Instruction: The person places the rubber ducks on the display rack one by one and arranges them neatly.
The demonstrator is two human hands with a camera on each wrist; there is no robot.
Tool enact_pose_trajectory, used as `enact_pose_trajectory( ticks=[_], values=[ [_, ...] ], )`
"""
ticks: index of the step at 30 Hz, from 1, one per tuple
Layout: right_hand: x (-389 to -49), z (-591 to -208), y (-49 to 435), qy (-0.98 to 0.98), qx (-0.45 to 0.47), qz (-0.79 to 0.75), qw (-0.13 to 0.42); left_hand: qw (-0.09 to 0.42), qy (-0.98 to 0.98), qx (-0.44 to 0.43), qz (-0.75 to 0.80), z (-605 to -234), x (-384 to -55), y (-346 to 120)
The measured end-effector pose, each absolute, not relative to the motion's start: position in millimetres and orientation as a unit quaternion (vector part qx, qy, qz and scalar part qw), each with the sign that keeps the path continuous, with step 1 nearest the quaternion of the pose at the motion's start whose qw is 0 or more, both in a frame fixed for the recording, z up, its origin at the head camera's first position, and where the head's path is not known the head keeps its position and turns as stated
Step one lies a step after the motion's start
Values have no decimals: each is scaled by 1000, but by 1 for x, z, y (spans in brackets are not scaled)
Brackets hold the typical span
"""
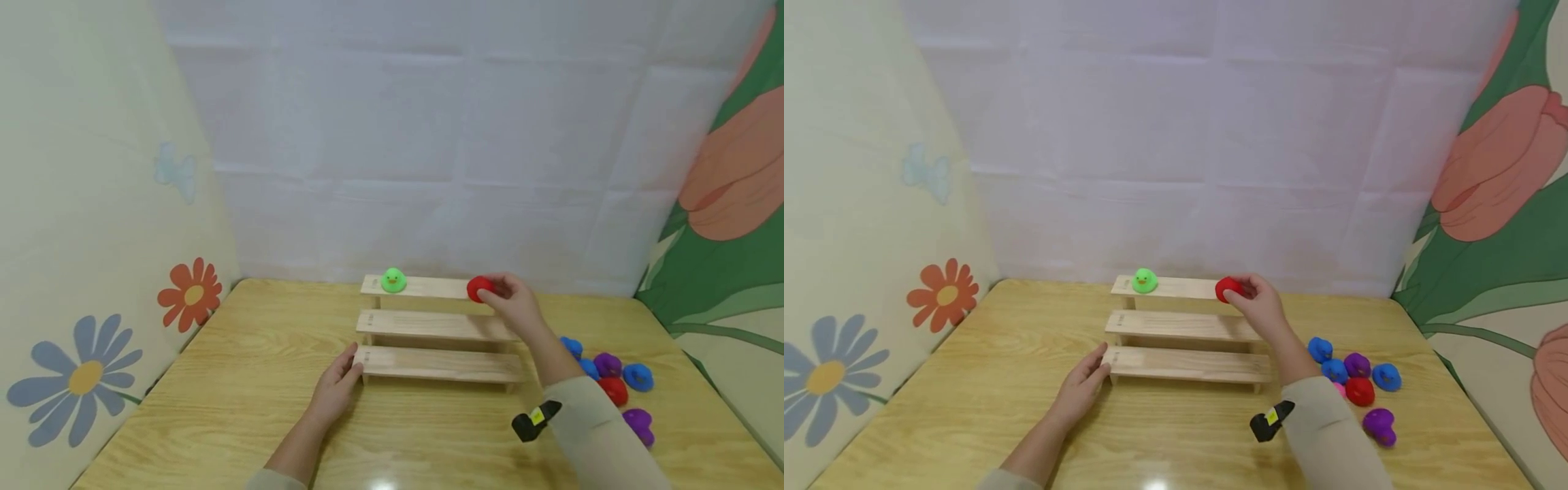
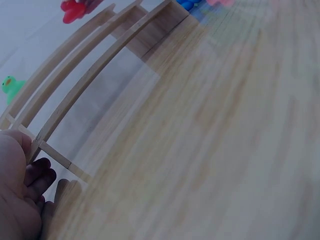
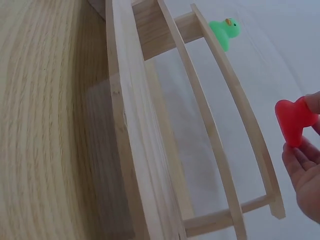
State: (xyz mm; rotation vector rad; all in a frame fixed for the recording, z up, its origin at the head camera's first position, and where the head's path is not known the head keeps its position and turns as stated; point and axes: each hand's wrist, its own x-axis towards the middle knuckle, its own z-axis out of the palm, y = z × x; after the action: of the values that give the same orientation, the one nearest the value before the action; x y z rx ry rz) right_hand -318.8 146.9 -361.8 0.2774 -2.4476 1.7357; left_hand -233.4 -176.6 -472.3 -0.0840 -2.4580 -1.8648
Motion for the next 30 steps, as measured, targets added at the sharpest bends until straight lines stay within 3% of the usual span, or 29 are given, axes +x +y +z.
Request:
enact_pose_trajectory(
  ticks=[30],
  values=[
    [-353, -358, 101, -835, 102, 541, 8, 26, -788, -21, -615, -470, -231, -175]
  ],
)
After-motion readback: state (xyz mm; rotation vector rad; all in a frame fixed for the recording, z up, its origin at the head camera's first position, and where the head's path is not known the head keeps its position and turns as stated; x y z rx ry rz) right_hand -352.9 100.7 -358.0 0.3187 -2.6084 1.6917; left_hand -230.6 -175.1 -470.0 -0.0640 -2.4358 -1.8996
